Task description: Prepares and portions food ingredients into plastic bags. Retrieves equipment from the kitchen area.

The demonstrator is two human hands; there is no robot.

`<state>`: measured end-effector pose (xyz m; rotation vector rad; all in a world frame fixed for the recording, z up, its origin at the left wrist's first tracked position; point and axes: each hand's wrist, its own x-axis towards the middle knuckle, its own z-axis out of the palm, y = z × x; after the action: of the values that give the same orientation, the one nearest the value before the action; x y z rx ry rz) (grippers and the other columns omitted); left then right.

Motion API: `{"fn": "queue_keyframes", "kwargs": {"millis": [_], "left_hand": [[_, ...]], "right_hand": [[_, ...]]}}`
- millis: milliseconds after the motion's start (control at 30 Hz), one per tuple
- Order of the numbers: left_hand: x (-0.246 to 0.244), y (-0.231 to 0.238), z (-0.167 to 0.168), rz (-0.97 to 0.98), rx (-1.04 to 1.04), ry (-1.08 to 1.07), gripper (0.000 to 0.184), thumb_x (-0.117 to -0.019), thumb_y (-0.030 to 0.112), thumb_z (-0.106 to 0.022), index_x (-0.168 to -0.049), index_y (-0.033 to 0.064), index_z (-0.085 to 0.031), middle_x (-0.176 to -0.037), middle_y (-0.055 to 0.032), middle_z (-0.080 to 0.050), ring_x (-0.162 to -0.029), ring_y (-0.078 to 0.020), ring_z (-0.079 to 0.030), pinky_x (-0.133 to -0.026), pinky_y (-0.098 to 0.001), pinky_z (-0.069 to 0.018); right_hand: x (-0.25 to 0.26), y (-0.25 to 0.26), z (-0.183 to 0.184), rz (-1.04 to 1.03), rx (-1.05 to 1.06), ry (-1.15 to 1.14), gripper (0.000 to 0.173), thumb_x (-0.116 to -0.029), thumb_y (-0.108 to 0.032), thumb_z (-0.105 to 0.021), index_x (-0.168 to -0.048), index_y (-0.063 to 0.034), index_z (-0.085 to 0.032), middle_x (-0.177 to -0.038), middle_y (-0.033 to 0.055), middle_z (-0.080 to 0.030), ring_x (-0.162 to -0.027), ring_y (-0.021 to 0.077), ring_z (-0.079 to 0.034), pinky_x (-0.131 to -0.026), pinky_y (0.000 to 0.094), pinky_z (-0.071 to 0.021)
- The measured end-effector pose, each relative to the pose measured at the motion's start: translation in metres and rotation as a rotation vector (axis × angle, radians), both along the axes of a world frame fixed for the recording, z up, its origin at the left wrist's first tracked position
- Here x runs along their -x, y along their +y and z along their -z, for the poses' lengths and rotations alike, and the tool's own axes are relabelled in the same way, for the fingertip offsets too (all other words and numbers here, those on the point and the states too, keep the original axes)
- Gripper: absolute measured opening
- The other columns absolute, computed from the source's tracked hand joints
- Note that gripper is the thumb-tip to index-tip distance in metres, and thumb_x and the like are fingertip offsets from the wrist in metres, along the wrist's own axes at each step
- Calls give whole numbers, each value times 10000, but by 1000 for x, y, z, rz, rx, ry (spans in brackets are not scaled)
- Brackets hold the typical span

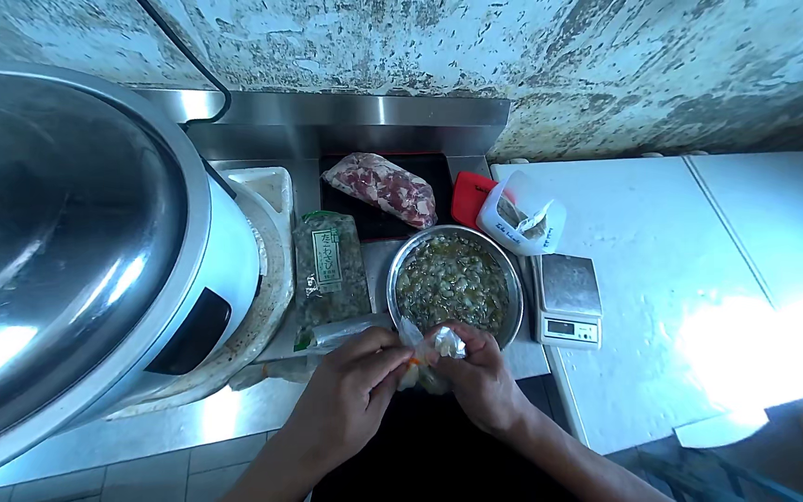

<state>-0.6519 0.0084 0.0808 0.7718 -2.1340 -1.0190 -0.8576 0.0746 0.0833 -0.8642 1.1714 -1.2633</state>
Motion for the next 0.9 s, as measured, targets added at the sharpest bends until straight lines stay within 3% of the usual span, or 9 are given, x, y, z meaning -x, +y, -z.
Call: {"fn": "queue_keyframes", "kwargs": {"millis": [133, 300, 367, 500, 567, 667, 700, 800, 900], "left_hand": [[-1, 0, 9, 60, 120, -69, 204, -1030, 184, -582, -1059, 116, -771, -1021, -25, -706, -970, -91, -673, -866, -233, -575], [1, -2, 15, 86, 260, -132, 221, -1043, 180, -507, -991, 76, -695, -933, -64, -672, -890, -167, -671, -785, -292, -586], [-2, -2, 20, 122, 152, -89, 230, -1059, 214, -478, -1009, 73, -653, -941, -64, -651, -875, -150, -651, -766, -286, -577], [-12, -3, 16, 142, -324, 193, 278, -1090, 311, -451, -995, 108, -616, -948, 4, -595, -867, -53, -582, -747, -215, -511], [-14, -1, 18, 210, -557, 344, 279, -1086, 356, -471, -1020, 127, -617, -1015, 19, -591, -935, -60, -579, -806, -234, -506], [-13, 3, 25, 292, -814, 593, 243, -1078, 340, -492, -1100, 150, -642, -1207, -7, -609, -1140, -138, -583, -984, -339, -509], [-12, 5, 24, 268, -915, 685, 229, -1069, 327, -518, -1105, 153, -663, -1188, -12, -642, -1124, -145, -608, -990, -347, -514], [-11, 9, 27, 154, -1108, 794, 169, -1048, 273, -565, -1050, 150, -679, -890, 7, -661, -854, -113, -654, -863, -322, -556], [-16, 8, 34, 178, -920, 461, 200, -1053, 308, -548, -1017, 133, -639, -776, 46, -568, -713, -58, -550, -691, -246, -478]], "right_hand": [[-2, 2, 1, -34, -82, 14, 166, -909, 36, -601, -1022, -14, -712, -919, 48, -737, -835, 106, -708, -769, 303, -607], [-2, 0, -1, -43, -136, -4, 157, -906, 25, -609, -1021, -8, -711, -904, 55, -735, -827, 117, -708, -769, 318, -607], [-2, 0, -3, -37, -182, -54, 169, -910, 22, -595, -1040, 2, -701, -910, 65, -735, -832, 128, -711, -781, 327, -610], [-5, -7, -8, 116, -315, -267, 119, -919, 1, -577, -988, 1, -674, -853, 98, -718, -759, 175, -709, -721, 373, -621], [-4, -7, -8, 123, -336, -326, 110, -925, -1, -572, -978, -7, -668, -852, 106, -717, -748, 195, -715, -698, 390, -628], [-5, -7, -9, 109, -346, -351, 104, -936, 3, -564, -989, -2, -654, -865, 114, -717, -759, 210, -718, -703, 406, -631], [-5, -7, -10, 105, -346, -353, 105, -938, -2, -565, -992, -1, -655, -864, 116, -717, -759, 210, -718, -704, 406, -630], [-6, -9, -11, 92, -361, -403, 120, -965, -18, -539, -1024, 26, -634, -866, 160, -718, -762, 246, -727, -713, 413, -633], [-10, -10, -13, 199, -393, -407, 117, -975, -9, -519, -1042, 36, -604, -859, 178, -707, -738, 253, -720, -694, 407, -631]]}}
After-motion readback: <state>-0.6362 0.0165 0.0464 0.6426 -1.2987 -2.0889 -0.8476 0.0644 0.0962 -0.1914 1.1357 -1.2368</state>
